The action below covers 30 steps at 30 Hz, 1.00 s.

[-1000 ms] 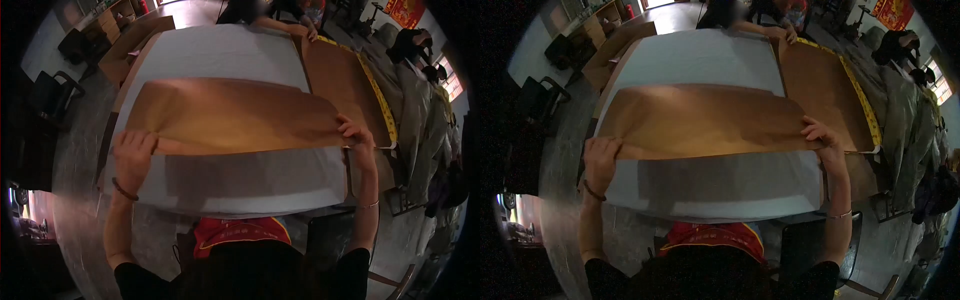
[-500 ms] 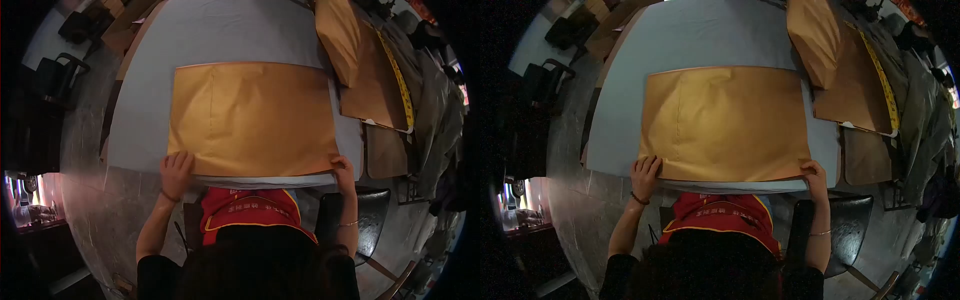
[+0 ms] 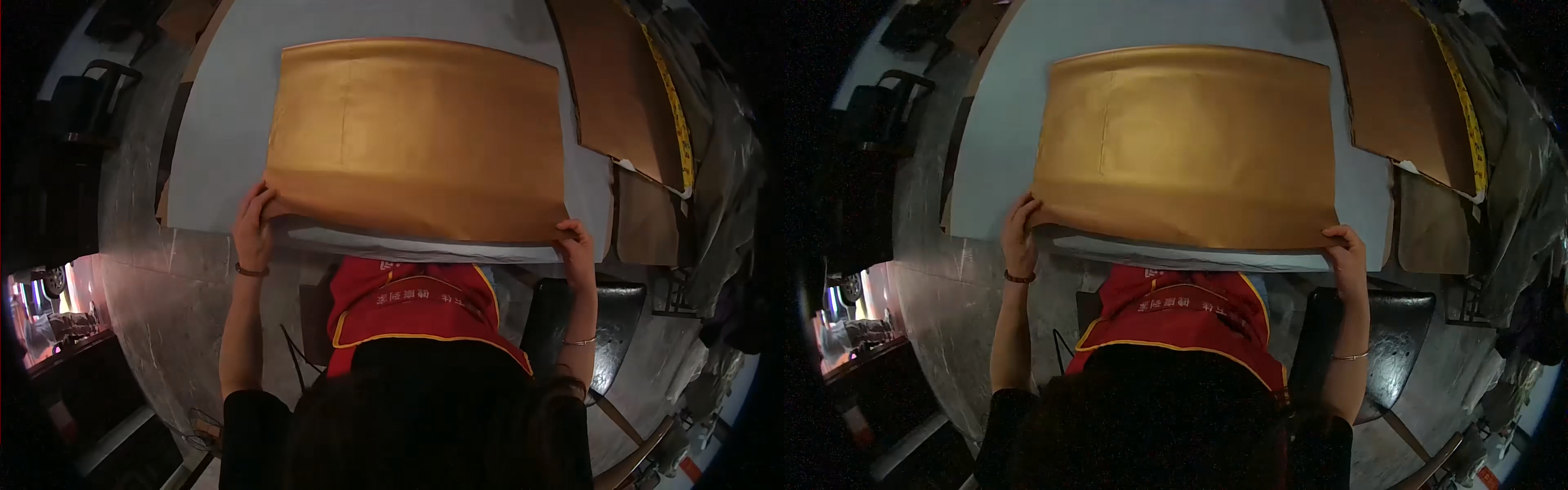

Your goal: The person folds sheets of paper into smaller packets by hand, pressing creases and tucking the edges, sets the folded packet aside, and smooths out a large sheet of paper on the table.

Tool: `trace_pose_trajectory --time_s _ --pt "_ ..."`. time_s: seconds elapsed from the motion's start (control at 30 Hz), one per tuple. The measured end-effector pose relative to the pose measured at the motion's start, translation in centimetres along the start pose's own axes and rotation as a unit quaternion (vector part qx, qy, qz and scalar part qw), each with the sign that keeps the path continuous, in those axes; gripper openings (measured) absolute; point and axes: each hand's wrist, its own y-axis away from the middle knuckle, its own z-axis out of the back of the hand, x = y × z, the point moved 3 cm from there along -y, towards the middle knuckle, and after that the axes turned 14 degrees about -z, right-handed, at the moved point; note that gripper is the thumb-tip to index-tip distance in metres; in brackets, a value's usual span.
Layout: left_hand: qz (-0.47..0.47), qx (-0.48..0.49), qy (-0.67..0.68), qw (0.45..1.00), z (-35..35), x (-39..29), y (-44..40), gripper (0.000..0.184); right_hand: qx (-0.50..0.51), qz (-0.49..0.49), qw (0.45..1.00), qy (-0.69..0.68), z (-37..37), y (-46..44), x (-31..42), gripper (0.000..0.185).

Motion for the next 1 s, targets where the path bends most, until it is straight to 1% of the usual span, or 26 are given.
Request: trace_pose_trajectory --time_s 0.03,0.07,0.1,0.13,0.17,0.23,0.27,0.3,0.33,0.37,0.4,0.43,0.47,0.5,0.53,0.57,0.6,0.63,0.73,0.77,0.83,0.87,0.9,0.93,0.97,1.0 --pt "0.024 -0.002 0.061 0.998 0.2 0.3 0.1 0.045 -0.001 -0.002 1.0 0.0 -0.7 0.3 0.2 0.014" --pt "0.024 -0.001 0.062 0.998 0.4 0.5 0.3 0.045 0.021 0.012 0.999 -0.023 -1.6 0.6 0.4 0.015" --pt "0.048 0.001 0.146 0.988 0.4 0.7 0.5 0.043 0.042 0.027 0.998 -0.045 -1.9 0.9 0.7 0.016" --pt "0.07 0.003 0.23 0.971 0.3 0.9 0.7 0.042 0.039 0.027 0.998 -0.045 -1.4 0.7 0.2 0.016" --pt "0.069 0.004 0.232 0.97 0.4 1.1 0.8 0.042 0.043 0.02 0.998 -0.033 -0.8 0.3 -0.6 0.017" --pt "0.116 -0.009 0.33 0.937 0.6 1.4 1.2 0.039 0.045 0.012 0.999 -0.023 -0.6 0.3 -0.7 0.019" --pt "0.114 -0.007 0.333 0.936 0.8 1.5 1.2 0.039 0.076 0.009 0.996 -0.045 -0.5 0.5 -0.6 0.023" --pt "0.095 -0.023 0.384 0.918 1.0 1.4 1.0 0.038 0.105 0.006 0.992 -0.067 -0.6 0.9 -0.3 0.028" --pt "0.076 -0.039 0.434 0.897 1.2 1.2 0.9 0.037 0.099 0.007 0.993 -0.067 -0.6 1.3 0.1 0.028" --pt "0.074 -0.036 0.44 0.894 1.5 1.0 0.7 0.037 0.109 -0.008 0.989 -0.104 -0.7 1.5 0.3 0.032" --pt "0.157 -0.062 0.512 0.842 1.8 1.1 0.6 0.04 0.12 -0.022 0.983 -0.14 -1.0 1.7 0.6 0.036" --pt "0.237 -0.087 0.575 0.778 1.6 1.0 0.7 0.045 0.115 -0.018 0.983 -0.141 -1.4 1.8 1.0 0.036" --pt "0.234 -0.083 0.578 0.777 1.2 0.7 0.6 0.045 0.069 -0.034 0.993 -0.091 -1.8 1.8 1.2 0.034" --pt "0.275 -0.1 0.498 0.816 0.8 0.8 0.8 0.04 0.023 -0.05 0.998 -0.041 -1.7 1.7 1.3 0.033" --pt "0.312 -0.116 0.412 0.848 0.5 1.0 1.0 0.035 0.019 -0.047 0.998 -0.044 -1.4 1.2 1.1 0.033" --pt "0.309 -0.114 0.414 0.849 0.2 1.4 1.1 0.035 0.003 -0.056 0.998 0.004 -1.1 0.3 0.4 0.031" --pt "0.288 -0.096 0.373 0.877 0.1 1.8 1.1 0.035 -0.013 -0.066 0.996 0.052 -1.0 -0.1 0.2 0.029" --pt "0.267 -0.079 0.33 0.902 0.1 2.0 1.3 0.036 -0.015 -0.066 0.996 0.05 -0.8 -0.3 0.2 0.029" --pt "0.253 -0.09 0.314 0.911 0.3 2.2 1.9 0.035 -0.018 -0.073 0.996 0.047 -1.8 0.1 0.7 0.03" --pt "0.253 -0.09 0.313 0.911 0.1 2.3 2.0 0.035 -0.033 -0.056 0.997 0.03 -2.4 0.6 1.1 0.033" --pt "0.233 -0.105 0.298 0.92 0.0 2.1 1.9 0.041 -0.043 -0.038 0.998 0.016 -2.7 0.9 1.3 0.036" --pt "0.234 -0.11 0.292 0.921 0.0 2.0 2.0 0.041 -0.035 -0.022 0.999 0.003 -2.6 0.9 1.0 0.044" --pt "0.234 -0.133 0.257 0.928 0.0 1.3 1.7 0.047 -0.025 -0.005 1.0 -0.01 -2.6 0.8 0.9 0.051" --pt "0.234 -0.158 0.221 0.934 0.3 0.9 1.6 0.054 -0.013 -0.002 1.0 -0.009 -2.5 0.7 0.8 0.051" --pt "0.234 -0.167 0.213 0.934 0.7 0.7 1.6 0.054 -0.023 -0.017 1.0 0.006 -2.2 0.7 0.5 0.056" --pt "0.27 -0.165 0.26 0.912 0.7 0.6 1.8 0.058 -0.035 -0.032 0.999 0.022 -2.4 1.0 0.5 0.06"
